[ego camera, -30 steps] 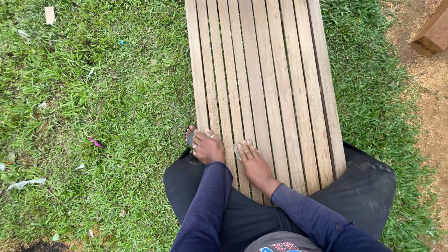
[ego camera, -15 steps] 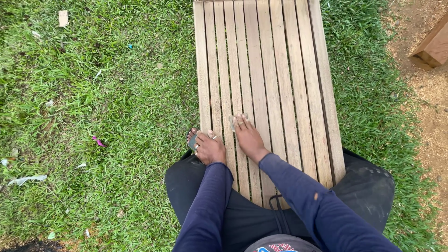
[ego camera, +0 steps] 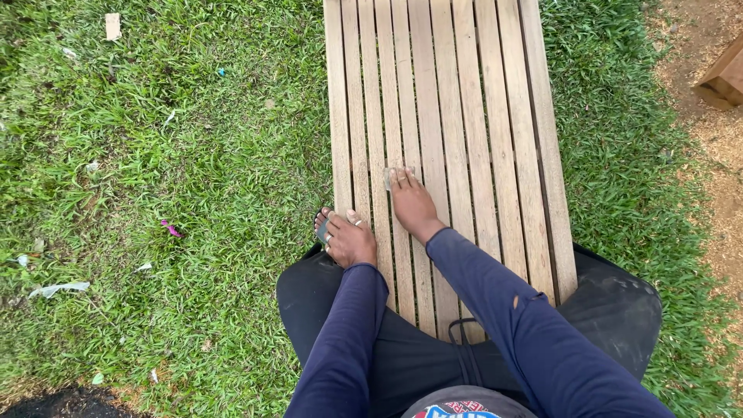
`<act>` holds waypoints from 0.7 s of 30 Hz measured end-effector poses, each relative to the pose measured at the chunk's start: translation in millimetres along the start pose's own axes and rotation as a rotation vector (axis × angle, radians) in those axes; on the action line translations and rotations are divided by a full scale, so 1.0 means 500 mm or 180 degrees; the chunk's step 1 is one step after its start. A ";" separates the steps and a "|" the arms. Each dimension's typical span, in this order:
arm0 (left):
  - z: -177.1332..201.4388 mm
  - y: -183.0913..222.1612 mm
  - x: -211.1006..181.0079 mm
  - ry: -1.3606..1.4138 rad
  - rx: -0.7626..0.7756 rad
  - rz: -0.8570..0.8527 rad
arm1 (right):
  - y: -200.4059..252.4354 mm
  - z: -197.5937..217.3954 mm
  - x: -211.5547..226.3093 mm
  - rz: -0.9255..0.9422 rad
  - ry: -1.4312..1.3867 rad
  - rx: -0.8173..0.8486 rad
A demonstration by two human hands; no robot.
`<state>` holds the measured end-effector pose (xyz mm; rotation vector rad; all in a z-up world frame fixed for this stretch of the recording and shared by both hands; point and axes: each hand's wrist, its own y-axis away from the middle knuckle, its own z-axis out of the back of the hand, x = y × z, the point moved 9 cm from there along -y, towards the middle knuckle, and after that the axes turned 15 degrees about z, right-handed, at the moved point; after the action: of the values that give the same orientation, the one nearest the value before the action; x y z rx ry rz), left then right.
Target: The person sands a wooden chair manually with sandpaper.
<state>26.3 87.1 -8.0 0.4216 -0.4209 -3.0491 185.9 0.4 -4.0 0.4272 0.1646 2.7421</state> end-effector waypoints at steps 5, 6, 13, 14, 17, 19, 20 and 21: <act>-0.004 0.000 0.000 0.0044 -0.0015 -0.0043 | 0.088 -0.038 0.043 0.0171 0.0200 0.0149; -0.006 -0.002 0.002 0.0063 -0.0014 -0.0020 | 0.124 -0.044 0.072 0.0328 0.0367 0.0277; -0.017 -0.006 0.005 0.0030 -0.0069 0.0008 | 0.223 -0.134 0.097 0.0398 0.0192 0.0451; -0.016 -0.007 0.004 0.0057 -0.0081 -0.0005 | 0.186 -0.117 0.080 0.0293 0.0114 0.0354; -0.014 -0.010 -0.002 0.0094 -0.0069 0.0004 | 0.072 -0.067 0.035 0.0136 0.0010 0.0172; -0.012 -0.007 0.004 0.0087 -0.0036 0.0027 | 0.028 -0.032 0.029 0.0078 -0.0028 0.0098; -0.013 -0.008 0.002 0.0070 0.0001 0.0030 | 0.018 -0.018 0.026 -0.0027 -0.0080 0.0222; -0.014 -0.010 -0.001 0.0053 0.0038 0.0034 | 0.007 -0.005 0.023 -0.0133 -0.0131 0.0346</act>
<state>28.8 90.0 -15.6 0.4437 -0.4392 -3.0321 173.9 1.1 -2.5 0.5035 0.3096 2.6896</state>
